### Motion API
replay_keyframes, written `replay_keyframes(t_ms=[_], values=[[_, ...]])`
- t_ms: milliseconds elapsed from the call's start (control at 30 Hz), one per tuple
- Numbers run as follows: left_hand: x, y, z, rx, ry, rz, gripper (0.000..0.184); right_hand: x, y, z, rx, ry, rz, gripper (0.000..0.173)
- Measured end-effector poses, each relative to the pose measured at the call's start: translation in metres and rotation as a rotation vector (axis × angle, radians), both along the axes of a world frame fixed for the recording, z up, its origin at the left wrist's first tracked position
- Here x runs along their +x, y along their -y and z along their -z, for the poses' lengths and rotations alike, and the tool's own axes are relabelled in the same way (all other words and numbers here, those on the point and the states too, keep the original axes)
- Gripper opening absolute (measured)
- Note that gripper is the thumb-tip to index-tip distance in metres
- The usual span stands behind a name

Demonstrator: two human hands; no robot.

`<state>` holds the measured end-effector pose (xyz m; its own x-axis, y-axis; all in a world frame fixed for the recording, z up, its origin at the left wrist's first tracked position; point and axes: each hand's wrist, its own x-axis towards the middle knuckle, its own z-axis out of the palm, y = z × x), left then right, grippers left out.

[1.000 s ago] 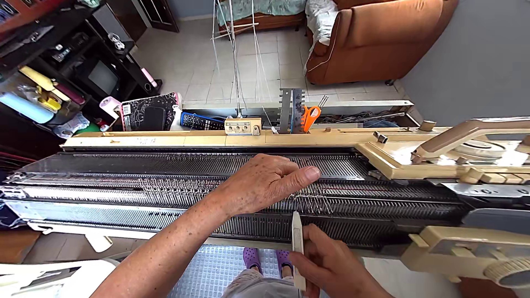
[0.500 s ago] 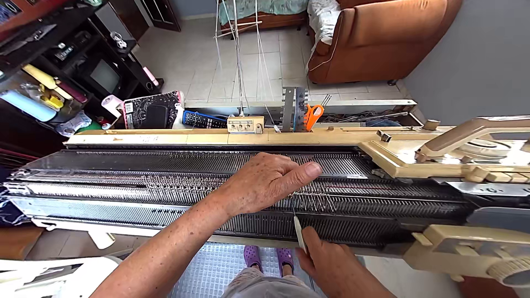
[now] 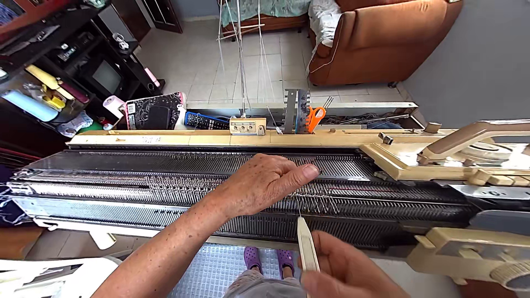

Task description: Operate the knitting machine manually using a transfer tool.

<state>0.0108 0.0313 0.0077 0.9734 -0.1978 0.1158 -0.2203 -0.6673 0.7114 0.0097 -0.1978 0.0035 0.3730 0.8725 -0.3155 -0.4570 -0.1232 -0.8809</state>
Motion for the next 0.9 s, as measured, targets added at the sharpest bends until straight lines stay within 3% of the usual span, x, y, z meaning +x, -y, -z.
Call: replay_keyframes(t_ms=[200,267,333,533,700,900], values=[[0.001,-0.001,0.001,0.036,0.008,-0.012,0.07,-0.007,-0.003,0.047,-0.501,1.048,-0.143,0.027],[0.001,-0.003,0.001,0.013,0.008,-0.009,0.071,-0.01,-0.004,0.065,-0.523,1.405,-0.046,0.022],[0.001,-0.004,0.001,0.002,0.006,-0.009,0.072,-0.01,-0.006,0.08,-0.471,1.605,0.098,0.019],[0.002,-0.005,0.002,0.01,0.016,0.012,0.068,-0.01,-0.006,0.086,-0.417,1.58,0.187,0.018],[0.002,-0.006,0.001,-0.004,0.004,0.011,0.069,-0.009,-0.004,0.065,-0.507,1.534,0.017,0.019],[0.001,-0.005,0.001,-0.007,-0.018,0.001,0.068,-0.012,-0.007,0.085,-0.459,1.614,0.194,0.017]])
